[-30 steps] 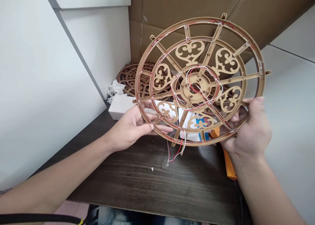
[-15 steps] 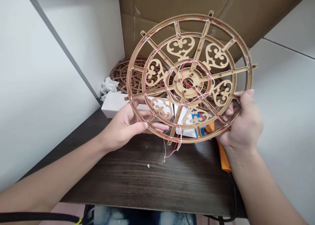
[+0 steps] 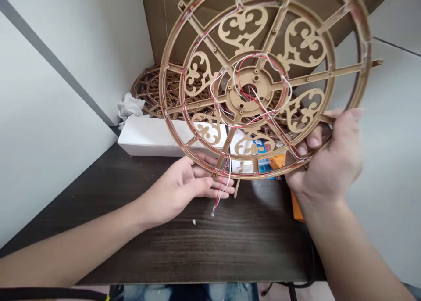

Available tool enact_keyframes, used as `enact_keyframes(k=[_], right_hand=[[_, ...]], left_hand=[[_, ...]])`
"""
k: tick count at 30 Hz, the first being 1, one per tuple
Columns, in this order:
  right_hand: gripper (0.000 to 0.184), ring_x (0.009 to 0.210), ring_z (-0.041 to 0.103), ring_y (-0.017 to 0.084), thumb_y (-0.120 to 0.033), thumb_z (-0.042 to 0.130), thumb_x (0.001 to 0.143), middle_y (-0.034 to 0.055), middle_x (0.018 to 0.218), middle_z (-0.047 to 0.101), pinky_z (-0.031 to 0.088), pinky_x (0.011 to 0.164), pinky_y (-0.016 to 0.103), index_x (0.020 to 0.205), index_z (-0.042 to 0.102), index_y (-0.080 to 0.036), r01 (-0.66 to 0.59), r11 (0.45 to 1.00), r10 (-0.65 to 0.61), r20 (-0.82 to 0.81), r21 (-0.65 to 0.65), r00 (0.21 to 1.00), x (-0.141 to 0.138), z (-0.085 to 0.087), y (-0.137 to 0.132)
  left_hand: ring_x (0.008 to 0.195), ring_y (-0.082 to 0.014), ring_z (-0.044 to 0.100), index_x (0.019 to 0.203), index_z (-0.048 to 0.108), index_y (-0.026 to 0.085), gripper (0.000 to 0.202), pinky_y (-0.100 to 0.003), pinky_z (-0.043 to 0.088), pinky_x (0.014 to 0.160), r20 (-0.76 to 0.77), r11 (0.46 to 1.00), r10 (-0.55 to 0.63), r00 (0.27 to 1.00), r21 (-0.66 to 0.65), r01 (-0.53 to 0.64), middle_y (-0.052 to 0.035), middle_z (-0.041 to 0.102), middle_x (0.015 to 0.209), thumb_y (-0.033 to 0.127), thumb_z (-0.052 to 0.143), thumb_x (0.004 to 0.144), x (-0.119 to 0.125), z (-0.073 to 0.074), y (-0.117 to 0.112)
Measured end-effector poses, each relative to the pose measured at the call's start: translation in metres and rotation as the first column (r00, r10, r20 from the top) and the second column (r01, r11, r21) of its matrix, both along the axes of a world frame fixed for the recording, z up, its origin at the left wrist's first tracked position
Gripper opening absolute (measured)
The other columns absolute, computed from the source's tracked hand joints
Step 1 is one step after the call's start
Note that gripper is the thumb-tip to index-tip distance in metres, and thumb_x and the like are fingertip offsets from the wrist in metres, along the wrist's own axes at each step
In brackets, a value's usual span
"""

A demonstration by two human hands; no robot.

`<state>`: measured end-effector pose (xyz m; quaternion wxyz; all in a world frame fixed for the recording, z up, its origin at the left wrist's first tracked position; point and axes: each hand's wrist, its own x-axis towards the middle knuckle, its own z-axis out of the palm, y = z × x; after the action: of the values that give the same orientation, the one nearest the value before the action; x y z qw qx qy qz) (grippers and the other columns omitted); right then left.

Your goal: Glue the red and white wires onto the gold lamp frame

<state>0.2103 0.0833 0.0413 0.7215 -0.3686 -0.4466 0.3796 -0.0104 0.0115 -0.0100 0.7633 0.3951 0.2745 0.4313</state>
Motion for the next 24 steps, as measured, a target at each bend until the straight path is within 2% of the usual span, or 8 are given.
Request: enact_keyframes(k=[5, 11, 18, 24], right_hand=[[0.043, 0.040, 0.027, 0.012, -0.039, 0.037, 0.109, -0.0063, 0.052, 0.035, 0.019, 0.036, 0.029, 0.076, 0.059, -0.024, -0.012, 1.000, 0.012, 0.067, 0.006, 0.998, 0.000, 0.000, -0.004], [0.041, 0.039, 0.028, 0.012, -0.035, 0.036, 0.109, -0.0059, 0.050, 0.036, 0.021, 0.034, 0.028, 0.077, 0.060, -0.025, 0.024, 0.999, -0.027, 0.077, 0.041, 0.997, -0.003, -0.001, -0.007], [0.032, 0.039, 0.032, 0.013, -0.043, 0.050, 0.102, -0.0063, 0.050, 0.040, 0.027, 0.037, 0.029, 0.076, 0.059, -0.028, 0.106, 0.989, -0.119, 0.128, 0.104, 0.985, -0.014, 0.004, -0.018], [0.032, 0.040, 0.033, 0.013, -0.045, 0.049, 0.103, -0.0062, 0.050, 0.038, 0.030, 0.037, 0.028, 0.077, 0.060, -0.029, 0.140, 0.985, -0.156, 0.161, 0.102, 0.975, -0.016, 0.005, -0.020]], left_hand=[[0.095, -0.0240, 0.079, 0.106, 0.050, 0.014, 0.005, -0.032, 0.067, 0.081, 0.003, 0.998, 0.042, 0.999, -0.044, -0.042, -0.0140, 0.080, 0.098, 0.016, 0.052, 0.101, 0.000, 0.003, 0.000], [0.090, -0.0246, 0.080, 0.104, 0.052, 0.011, 0.007, -0.031, 0.067, 0.078, -0.068, 0.995, 0.079, 0.995, -0.050, -0.082, -0.0177, 0.080, 0.098, 0.016, 0.054, 0.101, 0.002, 0.005, 0.002], [0.082, -0.0222, 0.080, 0.096, 0.056, 0.011, 0.005, -0.029, 0.067, 0.073, -0.098, 0.991, 0.130, 0.987, -0.023, -0.133, -0.0133, 0.080, 0.092, 0.016, 0.057, 0.097, 0.001, 0.005, 0.004], [0.081, -0.0242, 0.080, 0.090, 0.055, 0.015, 0.009, -0.031, 0.067, 0.070, -0.085, 0.988, 0.152, 0.985, -0.002, -0.153, -0.0098, 0.080, 0.087, 0.019, 0.063, 0.093, 0.000, 0.006, 0.006]])
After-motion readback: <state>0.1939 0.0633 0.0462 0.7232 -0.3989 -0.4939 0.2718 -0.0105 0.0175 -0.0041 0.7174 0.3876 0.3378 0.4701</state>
